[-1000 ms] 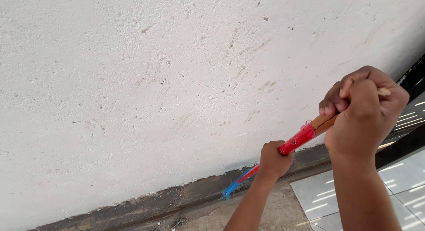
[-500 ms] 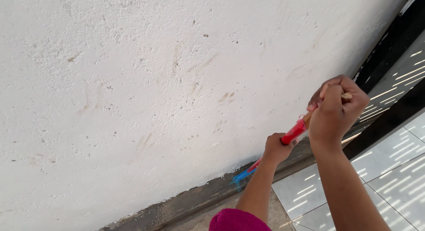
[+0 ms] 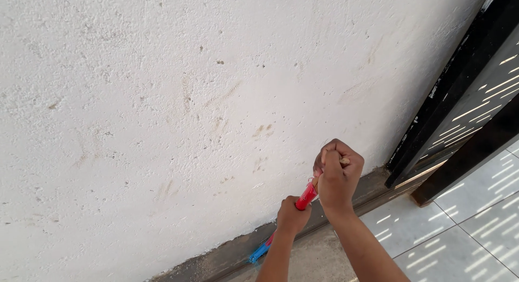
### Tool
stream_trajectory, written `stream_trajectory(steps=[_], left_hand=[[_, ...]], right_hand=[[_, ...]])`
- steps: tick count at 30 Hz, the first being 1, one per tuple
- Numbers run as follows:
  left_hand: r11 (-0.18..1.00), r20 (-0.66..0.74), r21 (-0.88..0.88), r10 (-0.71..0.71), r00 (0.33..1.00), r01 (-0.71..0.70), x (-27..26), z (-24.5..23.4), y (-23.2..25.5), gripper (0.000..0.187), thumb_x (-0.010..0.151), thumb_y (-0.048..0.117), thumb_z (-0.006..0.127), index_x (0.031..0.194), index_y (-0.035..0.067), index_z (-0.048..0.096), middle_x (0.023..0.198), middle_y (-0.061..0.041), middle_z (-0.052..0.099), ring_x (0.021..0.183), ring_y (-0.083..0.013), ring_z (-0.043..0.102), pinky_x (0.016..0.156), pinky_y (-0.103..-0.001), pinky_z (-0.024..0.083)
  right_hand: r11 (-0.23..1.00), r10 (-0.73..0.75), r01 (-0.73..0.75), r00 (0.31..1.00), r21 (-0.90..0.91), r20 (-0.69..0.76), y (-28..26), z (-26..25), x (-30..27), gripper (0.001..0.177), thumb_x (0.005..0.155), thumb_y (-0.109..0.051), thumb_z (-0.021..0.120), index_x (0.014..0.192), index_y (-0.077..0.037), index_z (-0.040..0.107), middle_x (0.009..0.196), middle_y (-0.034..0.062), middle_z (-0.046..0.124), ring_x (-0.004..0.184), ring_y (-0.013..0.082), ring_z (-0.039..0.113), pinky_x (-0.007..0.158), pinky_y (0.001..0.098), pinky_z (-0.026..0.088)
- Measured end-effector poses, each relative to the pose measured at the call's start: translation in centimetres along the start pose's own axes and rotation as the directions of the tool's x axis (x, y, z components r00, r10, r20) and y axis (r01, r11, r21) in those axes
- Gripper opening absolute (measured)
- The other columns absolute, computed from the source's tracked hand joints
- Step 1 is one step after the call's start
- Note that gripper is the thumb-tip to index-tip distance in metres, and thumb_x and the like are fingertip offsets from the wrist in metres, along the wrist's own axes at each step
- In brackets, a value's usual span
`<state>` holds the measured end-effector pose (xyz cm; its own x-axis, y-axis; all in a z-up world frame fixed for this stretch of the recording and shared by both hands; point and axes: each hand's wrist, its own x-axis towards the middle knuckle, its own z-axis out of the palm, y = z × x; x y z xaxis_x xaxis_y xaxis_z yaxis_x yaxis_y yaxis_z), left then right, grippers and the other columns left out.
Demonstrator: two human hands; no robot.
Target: Cleaning the base of an outdoor wall using a squeegee.
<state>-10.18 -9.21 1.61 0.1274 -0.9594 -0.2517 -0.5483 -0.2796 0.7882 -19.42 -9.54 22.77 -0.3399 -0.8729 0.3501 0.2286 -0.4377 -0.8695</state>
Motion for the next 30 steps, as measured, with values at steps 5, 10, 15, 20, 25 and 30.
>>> stream_trajectory(steps=[5,10,15,20,25,30], left_hand=[[0.999,-0.079,0.044,-0.024,0.997,0.027,-0.9,-2.2,-4.4,0.027,0.079,0.031,0.073,0.098,0.012,0.079,0.096,-0.018,0.074,0.094,-0.0380,0.071,0.085,-0.045,0.057],[0.989,-0.176,0.083,-0.107,0.979,0.123,-3.4,-5.8,-10.9,0.016,0.078,0.023,0.072,0.086,0.010,0.078,0.082,-0.017,0.073,0.085,-0.0383,0.071,0.075,-0.046,0.056],[0.977,-0.356,0.035,-0.186,0.916,0.212,-5.3,-7.2,-10.0,0.006,0.077,0.012,0.071,0.075,0.006,0.069,0.074,-0.018,0.071,0.073,-0.0374,0.070,0.065,-0.046,0.052],[0.997,-0.360,-0.007,0.072,0.930,-0.080,-5.6,-8.2,-1.9,0.012,0.075,0.012,0.075,0.070,0.004,0.068,0.066,-0.018,0.066,0.062,-0.0358,0.066,0.060,-0.042,0.051],[0.978,-0.313,-0.025,0.188,0.931,-0.205,-4.5,-7.3,1.1,0.015,0.078,0.014,0.074,0.067,0.005,0.070,0.060,-0.017,0.064,0.055,-0.0349,0.063,0.057,-0.040,0.050],[0.965,-0.351,-0.172,0.128,0.928,-0.198,-4.4,-6.2,-2.1,0.012,0.080,0.013,0.072,0.073,0.003,0.069,0.067,-0.021,0.064,0.061,-0.0389,0.063,0.060,-0.042,0.052]], right_hand=[[0.989,0.113,-0.117,0.992,0.089,0.050,1.6,1.0,-1.9,0.024,0.087,0.001,0.040,0.063,-0.003,0.043,0.053,0.0040,0.044,0.046,0.0090,0.038,0.043,0.0276,0.033],[0.921,0.251,-0.298,0.947,0.253,0.202,5.7,1.5,-7.0,0.022,0.086,0.002,0.039,0.065,-0.004,0.044,0.056,0.0026,0.041,0.049,0.0096,0.038,0.048,0.0274,0.036],[0.901,0.221,-0.317,0.923,0.297,0.315,4.5,2.0,-7.1,0.023,0.087,-0.001,0.041,0.065,-0.004,0.043,0.056,0.0040,0.041,0.051,0.0123,0.038,0.051,0.0315,0.040],[0.928,0.136,-0.213,0.957,0.304,0.256,-3.8,2.2,-1.6,0.020,0.086,-0.003,0.039,0.067,-0.004,0.041,0.055,0.0043,0.036,0.050,0.0132,0.034,0.051,0.0314,0.035],[0.961,0.060,-0.115,0.974,0.250,0.218,-6.6,4.2,-1.0,0.018,0.085,-0.002,0.038,0.068,-0.003,0.042,0.057,0.0050,0.037,0.050,0.0129,0.034,0.050,0.0305,0.034],[0.984,0.027,-0.068,0.970,0.162,0.242,-3.8,6.2,-4.1,0.020,0.085,0.001,0.038,0.066,-0.002,0.043,0.058,0.0058,0.042,0.050,0.0112,0.035,0.048,0.0288,0.034]])
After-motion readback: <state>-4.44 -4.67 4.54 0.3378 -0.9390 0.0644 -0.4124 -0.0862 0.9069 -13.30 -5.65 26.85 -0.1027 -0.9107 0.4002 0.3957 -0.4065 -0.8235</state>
